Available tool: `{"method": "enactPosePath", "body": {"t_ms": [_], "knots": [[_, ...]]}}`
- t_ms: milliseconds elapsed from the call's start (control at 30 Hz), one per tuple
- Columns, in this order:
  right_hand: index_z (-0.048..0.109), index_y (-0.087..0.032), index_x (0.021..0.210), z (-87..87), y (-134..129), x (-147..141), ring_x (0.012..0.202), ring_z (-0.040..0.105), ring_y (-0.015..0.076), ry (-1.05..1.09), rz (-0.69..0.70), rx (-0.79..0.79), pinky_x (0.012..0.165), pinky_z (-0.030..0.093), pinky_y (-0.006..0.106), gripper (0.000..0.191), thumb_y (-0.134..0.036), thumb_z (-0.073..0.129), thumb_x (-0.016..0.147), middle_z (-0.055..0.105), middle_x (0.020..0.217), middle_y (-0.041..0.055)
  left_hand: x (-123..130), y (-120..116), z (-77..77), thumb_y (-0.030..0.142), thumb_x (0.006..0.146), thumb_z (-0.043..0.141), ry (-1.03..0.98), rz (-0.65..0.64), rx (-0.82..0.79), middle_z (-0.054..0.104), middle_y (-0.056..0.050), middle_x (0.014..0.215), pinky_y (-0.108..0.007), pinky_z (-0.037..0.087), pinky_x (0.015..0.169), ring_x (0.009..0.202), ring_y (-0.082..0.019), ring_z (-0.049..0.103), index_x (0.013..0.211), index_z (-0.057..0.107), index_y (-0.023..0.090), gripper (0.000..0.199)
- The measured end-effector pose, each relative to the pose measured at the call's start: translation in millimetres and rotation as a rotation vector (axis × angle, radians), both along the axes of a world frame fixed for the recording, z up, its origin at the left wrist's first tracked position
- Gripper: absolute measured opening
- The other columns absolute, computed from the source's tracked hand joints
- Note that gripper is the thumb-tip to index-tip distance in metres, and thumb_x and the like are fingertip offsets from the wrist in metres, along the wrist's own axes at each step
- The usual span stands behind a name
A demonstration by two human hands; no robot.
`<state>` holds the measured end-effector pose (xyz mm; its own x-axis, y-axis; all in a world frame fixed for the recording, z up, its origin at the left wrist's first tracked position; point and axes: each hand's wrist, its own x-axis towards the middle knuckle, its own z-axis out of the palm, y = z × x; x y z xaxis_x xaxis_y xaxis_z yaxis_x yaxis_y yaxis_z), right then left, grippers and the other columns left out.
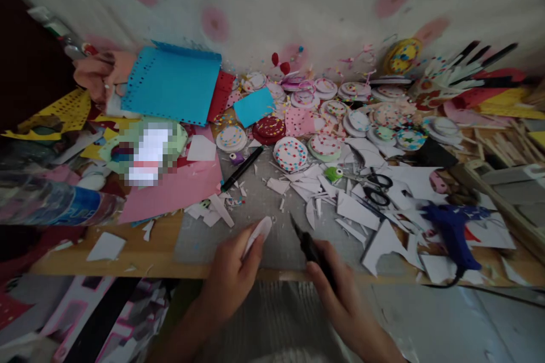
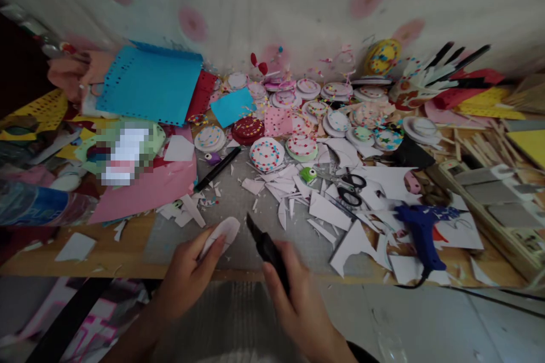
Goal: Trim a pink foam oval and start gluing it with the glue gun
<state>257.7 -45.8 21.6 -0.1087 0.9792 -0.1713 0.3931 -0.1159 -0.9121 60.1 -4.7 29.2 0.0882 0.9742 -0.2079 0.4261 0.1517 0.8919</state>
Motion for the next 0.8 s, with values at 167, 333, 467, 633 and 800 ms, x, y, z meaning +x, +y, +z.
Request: {"method": "enactPosePath", "body": {"t_ms": [167,333,467,633,800], "knots": [[0.048,-0.021,0.119,3.1,-5.9,1.7,0.070,0.069,0.0200,-0.240,0.234,0.108,0.059,0.049,0.027,0.024,-0.032,0.043,0.097,0.071,0.088,0.0053,5.4,-6.8,-21.3,0.022,0.089,0.046,0.153,-0.161,0.121,0.075,-0.010,0.106,-0.032,0.054,0.080,0.094,-0.024,0.072,0.118,0.067,0.019,0.036],[0.048,-0.020,0.121,0.7,-6.1,2.1,0.072,0.072,0.0221,-0.339,0.242,0.176,0.059,0.052,0.028,0.027,-0.031,0.043,0.097,0.073,0.093,0.0086,4.1,-13.0,-25.9,0.017,0.090,0.042,0.209,-0.189,0.160,0.074,-0.009,0.110,-0.030,0.055,0.081,0.097,-0.022,0.072,0.121,0.065,0.018,0.039],[0.050,-0.019,0.122,-1.1,-6.4,8.4,0.074,0.073,0.0231,-0.355,0.192,0.169,0.060,0.054,0.029,0.027,-0.030,0.043,0.097,0.074,0.094,0.0093,2.0,-14.7,-26.7,0.018,0.090,0.047,0.159,-0.140,0.175,0.075,-0.009,0.108,-0.026,0.055,0.081,0.094,-0.021,0.073,0.121,0.065,0.019,0.036],[0.051,-0.020,0.121,6.1,-9.1,7.8,0.074,0.073,0.0228,-0.326,0.233,0.171,0.061,0.055,0.029,0.027,-0.031,0.045,0.097,0.074,0.095,0.0083,1.2,-16.1,-28.0,0.013,0.090,0.044,0.153,-0.170,0.244,0.073,-0.008,0.113,-0.025,0.056,0.083,0.094,-0.019,0.073,0.125,0.062,0.018,0.040],[0.051,-0.020,0.122,9.4,-12.6,1.3,0.076,0.073,0.0236,-0.369,0.270,0.169,0.062,0.057,0.031,0.029,-0.031,0.045,0.097,0.074,0.098,0.0100,1.8,-17.4,-27.7,0.008,0.088,0.040,0.224,-0.211,0.277,0.070,-0.010,0.120,-0.028,0.055,0.089,0.101,-0.020,0.071,0.126,0.061,0.014,0.043]]}}
